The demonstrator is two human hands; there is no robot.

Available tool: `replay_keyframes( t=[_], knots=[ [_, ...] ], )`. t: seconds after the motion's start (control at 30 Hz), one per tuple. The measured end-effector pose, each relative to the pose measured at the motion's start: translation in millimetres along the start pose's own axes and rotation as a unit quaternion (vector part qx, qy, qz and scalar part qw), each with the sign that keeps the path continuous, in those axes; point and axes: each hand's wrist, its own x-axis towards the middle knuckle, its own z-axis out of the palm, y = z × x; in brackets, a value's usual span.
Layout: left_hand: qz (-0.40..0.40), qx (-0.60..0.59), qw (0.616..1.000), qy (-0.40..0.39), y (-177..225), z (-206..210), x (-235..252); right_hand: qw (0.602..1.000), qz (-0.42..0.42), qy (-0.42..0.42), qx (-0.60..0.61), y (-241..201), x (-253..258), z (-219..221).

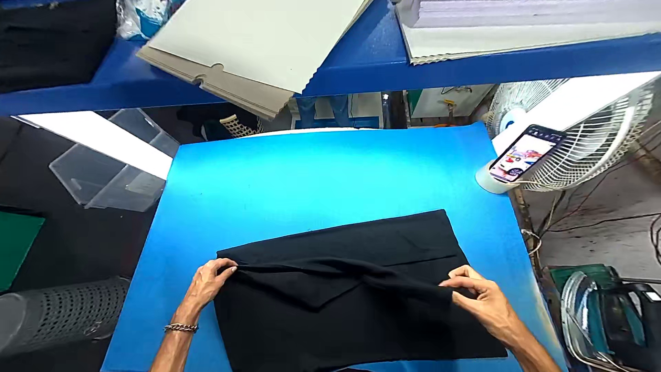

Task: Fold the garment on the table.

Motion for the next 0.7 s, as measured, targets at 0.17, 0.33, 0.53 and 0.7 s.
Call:
replay_keyframes(
  t=[0.17, 0.33, 0.53, 0.7],
  knots=[
    [0.019, 0.008, 0.999, 0.031, 3, -8, 12, 0.996, 0.037, 0.079, 0.036, 19, 30, -23],
    [0.020, 0.030, 0.996, 0.081, 18, 6, 22, 0.972, 0.137, 0.152, 0.118, 32, 75, 1],
    [0.036, 0.160, 0.964, 0.209, 66, 47, 12, 0.948, 0.098, 0.241, -0.183, 55, 80, 22],
    [0.115, 0.189, 0.962, 0.163, 121, 120, -8, 0.898, -0.056, 0.189, -0.393, 32, 81, 72]
  ],
)
